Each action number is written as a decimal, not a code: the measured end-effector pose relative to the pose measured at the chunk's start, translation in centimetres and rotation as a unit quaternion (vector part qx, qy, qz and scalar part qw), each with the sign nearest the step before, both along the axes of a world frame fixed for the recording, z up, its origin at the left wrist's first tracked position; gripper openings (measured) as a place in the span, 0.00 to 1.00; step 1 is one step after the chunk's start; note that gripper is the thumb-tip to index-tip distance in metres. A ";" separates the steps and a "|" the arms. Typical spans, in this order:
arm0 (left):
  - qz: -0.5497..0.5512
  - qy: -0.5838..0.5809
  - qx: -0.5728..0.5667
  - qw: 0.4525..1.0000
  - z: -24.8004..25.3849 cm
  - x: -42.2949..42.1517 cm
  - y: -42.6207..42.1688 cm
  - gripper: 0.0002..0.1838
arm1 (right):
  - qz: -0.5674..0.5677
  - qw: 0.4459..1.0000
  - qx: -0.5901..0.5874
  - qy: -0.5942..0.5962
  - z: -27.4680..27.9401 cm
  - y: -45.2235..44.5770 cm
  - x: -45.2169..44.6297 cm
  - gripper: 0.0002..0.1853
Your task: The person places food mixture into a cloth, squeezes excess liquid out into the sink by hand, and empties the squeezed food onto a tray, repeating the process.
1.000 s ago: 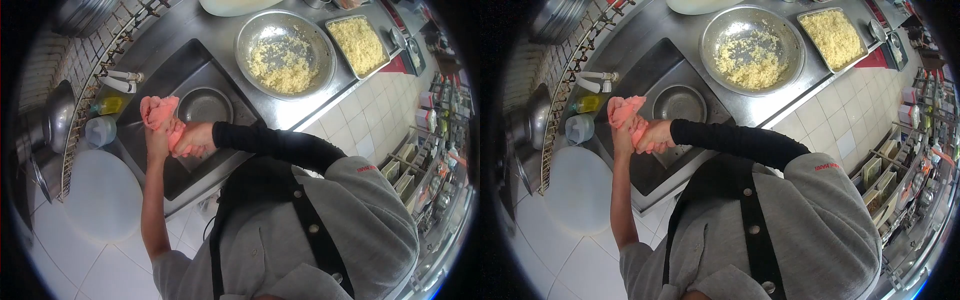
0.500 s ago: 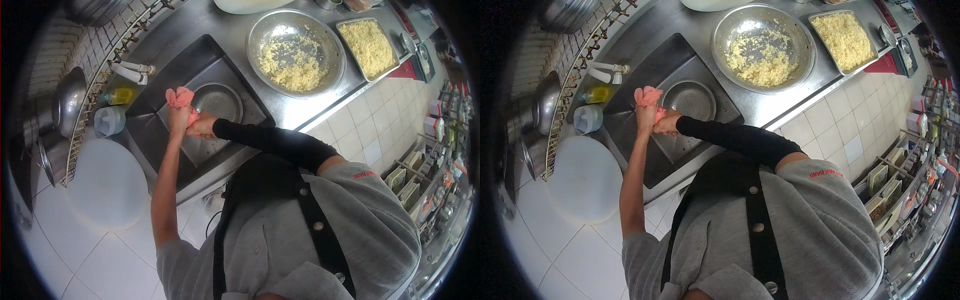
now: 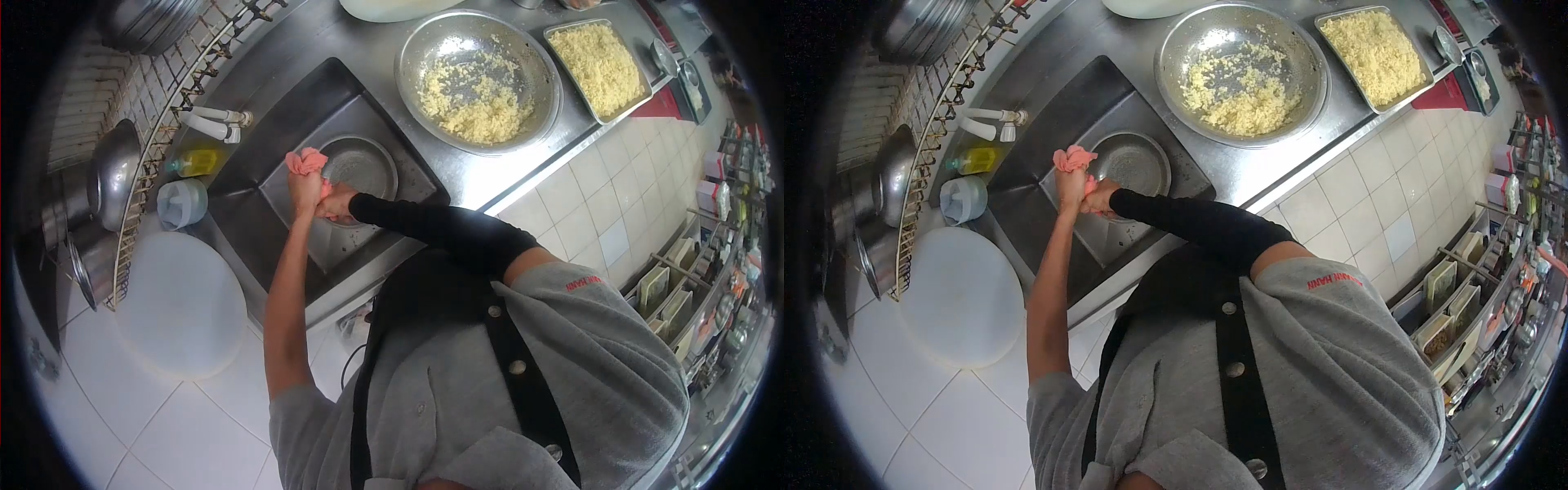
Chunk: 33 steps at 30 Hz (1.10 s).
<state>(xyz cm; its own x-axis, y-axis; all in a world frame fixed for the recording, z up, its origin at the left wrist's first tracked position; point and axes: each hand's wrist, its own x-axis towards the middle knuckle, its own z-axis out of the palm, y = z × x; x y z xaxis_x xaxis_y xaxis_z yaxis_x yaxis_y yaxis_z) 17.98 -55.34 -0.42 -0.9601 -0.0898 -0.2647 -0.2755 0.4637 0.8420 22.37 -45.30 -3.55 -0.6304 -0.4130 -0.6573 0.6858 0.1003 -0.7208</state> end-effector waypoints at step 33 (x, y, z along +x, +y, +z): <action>0.057 0.124 0.133 0.982 -0.8 -0.8 -4.7 0.02 | 0.223 0.973 0.042 0.053 0.2 6.7 -1.1 0.38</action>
<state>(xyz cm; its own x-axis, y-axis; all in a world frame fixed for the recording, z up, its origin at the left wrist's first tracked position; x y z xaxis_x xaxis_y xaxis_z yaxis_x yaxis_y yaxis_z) 17.18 -60.04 -1.22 -0.9857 -0.1599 -0.0538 -0.0850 0.1954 0.9770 21.28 -38.60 -3.32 -0.4678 -0.6087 -0.6408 0.4825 0.4315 -0.7622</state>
